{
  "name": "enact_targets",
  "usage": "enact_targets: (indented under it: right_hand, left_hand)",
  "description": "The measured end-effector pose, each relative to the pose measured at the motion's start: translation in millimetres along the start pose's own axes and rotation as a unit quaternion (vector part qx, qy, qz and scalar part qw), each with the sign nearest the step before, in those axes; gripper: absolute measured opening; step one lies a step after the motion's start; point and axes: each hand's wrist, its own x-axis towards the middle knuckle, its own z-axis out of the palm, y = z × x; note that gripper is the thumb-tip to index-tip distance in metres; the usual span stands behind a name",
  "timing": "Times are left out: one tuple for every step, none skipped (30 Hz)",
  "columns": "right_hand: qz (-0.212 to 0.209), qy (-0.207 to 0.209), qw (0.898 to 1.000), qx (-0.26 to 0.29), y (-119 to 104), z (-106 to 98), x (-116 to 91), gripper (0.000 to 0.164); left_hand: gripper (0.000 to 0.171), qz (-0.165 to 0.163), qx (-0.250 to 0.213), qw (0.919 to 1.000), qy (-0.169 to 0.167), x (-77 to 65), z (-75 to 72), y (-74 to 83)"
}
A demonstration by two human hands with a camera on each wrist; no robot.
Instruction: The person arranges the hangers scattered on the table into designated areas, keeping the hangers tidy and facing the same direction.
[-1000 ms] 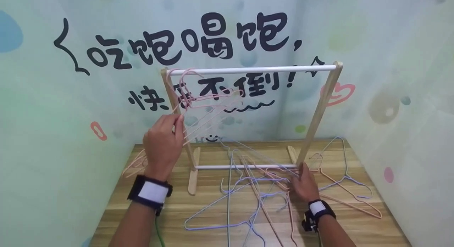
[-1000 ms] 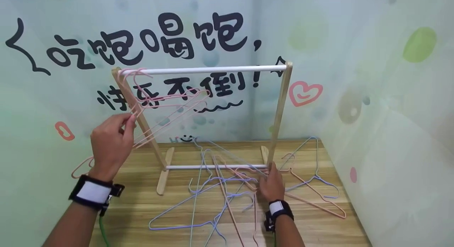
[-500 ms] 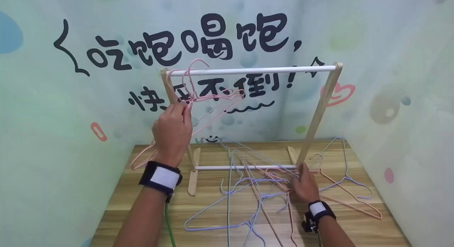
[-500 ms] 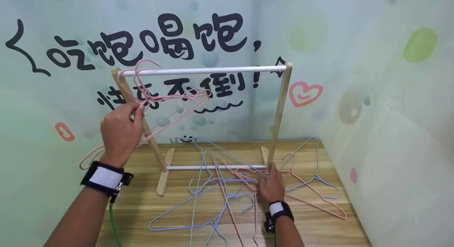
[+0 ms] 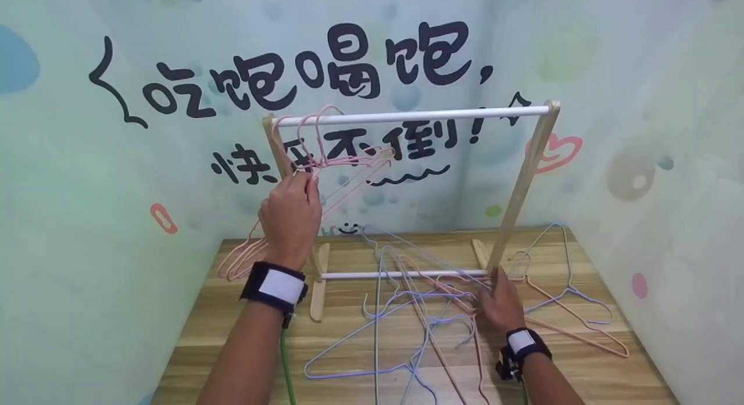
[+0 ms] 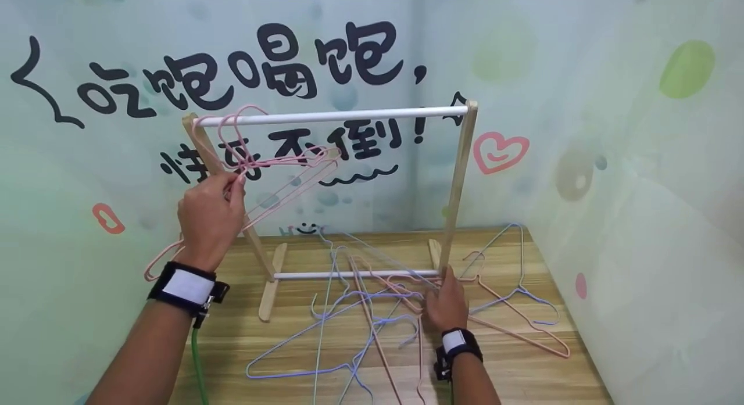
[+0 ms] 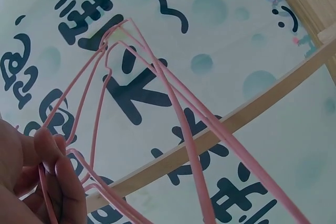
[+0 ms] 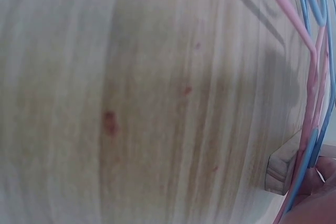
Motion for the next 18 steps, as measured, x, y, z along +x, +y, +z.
enact_targets:
  right_hand:
    - [0.0,0.0,1.0,0.0,0.4,0.1,0.4,0.068]
    - [0.0,0.0,1.0,0.0,0.9,0.2,0.6,0.068]
    - [-0.001,0.001,1.0,0.001,0.8,0.1,0.8,0.068]
    - [-0.002,0.002,1.0,0.003,0.7,0.3,0.6,0.068]
    - [-0.002,0.002,1.0,0.004,0.8,0.5,0.6,0.067]
    - [-0.005,0.005,1.0,0.005,0.6,0.5,0.4,0.066]
    - [-0.007,0.008,1.0,0.007,0.5,0.6,0.3,0.066]
    - [-0.009,0.01,1.0,0.006,0.7,0.9,0.6,0.066]
    - [-0.011,0.012,1.0,0.005,1.1,1.3,1.0,0.066]
    - [-0.013,0.013,1.0,0.005,1.9,1.8,1.3,0.065]
    - [-0.016,0.016,1.0,0.005,2.3,2.2,1.6,0.065]
    - [-0.018,0.019,1.0,0.005,2.5,2.5,1.6,0.065]
    - [-0.018,0.02,1.0,0.005,2.6,2.8,1.5,0.065]
    - [-0.019,0.021,1.0,0.004,2.5,3.0,1.2,0.065]
    - [-0.018,0.022,1.0,0.003,2.6,3.3,1.0,0.065]
    - [-0.018,0.022,1.0,0.001,2.6,3.5,0.7,0.065]
    - [-0.017,0.022,1.0,0.0,2.3,3.3,0.4,0.065]
    - [-0.017,0.021,1.0,-0.001,2.1,3.2,0.2,0.065]
  left_hand:
    - [0.027,-0.002,0.0,1.0,-0.001,0.1,1.2,0.0]
    - [0.027,-0.005,-0.001,1.0,-0.003,0.1,2.1,0.0]
    - [0.026,-0.008,-0.002,1.0,-0.004,0.0,3.1,-0.1]
    - [0.026,-0.011,-0.002,0.9999,-0.005,-0.2,4.1,-0.6]
    - [0.027,-0.012,0.0,0.9999,-0.006,-0.4,5.0,-1.0]
    - [0.026,-0.013,0.001,0.9999,-0.006,-0.7,5.9,-1.5]
    - [0.027,-0.014,0.003,0.9999,-0.007,-1.0,6.9,-2.0]
    - [0.027,-0.014,0.004,0.9999,-0.007,-1.1,8.0,-2.6]
    - [0.027,-0.015,0.006,0.9999,-0.007,-1.3,9.2,-3.4]
    - [0.028,-0.014,0.007,0.9999,-0.007,-1.5,9.8,-3.8]
    - [0.028,-0.014,0.008,0.9998,-0.008,-1.7,10.4,-4.1]
    - [0.028,-0.015,0.007,0.9998,-0.008,-1.8,11.2,-4.5]
    - [0.028,-0.015,0.006,0.9998,-0.008,-1.9,11.7,-4.9]
    - [0.029,-0.017,0.005,0.9998,-0.008,-2.0,12.0,-5.1]
    - [0.029,-0.019,0.004,0.9998,-0.009,-2.2,12.0,-5.2]
    - [0.029,-0.021,0.004,0.9997,-0.01,-2.3,11.8,-5.3]
    - [0.029,-0.024,0.003,0.9997,-0.01,-2.3,12.0,-5.5]
    - [0.029,-0.028,0.003,0.9996,-0.01,-2.1,12.2,-6.0]
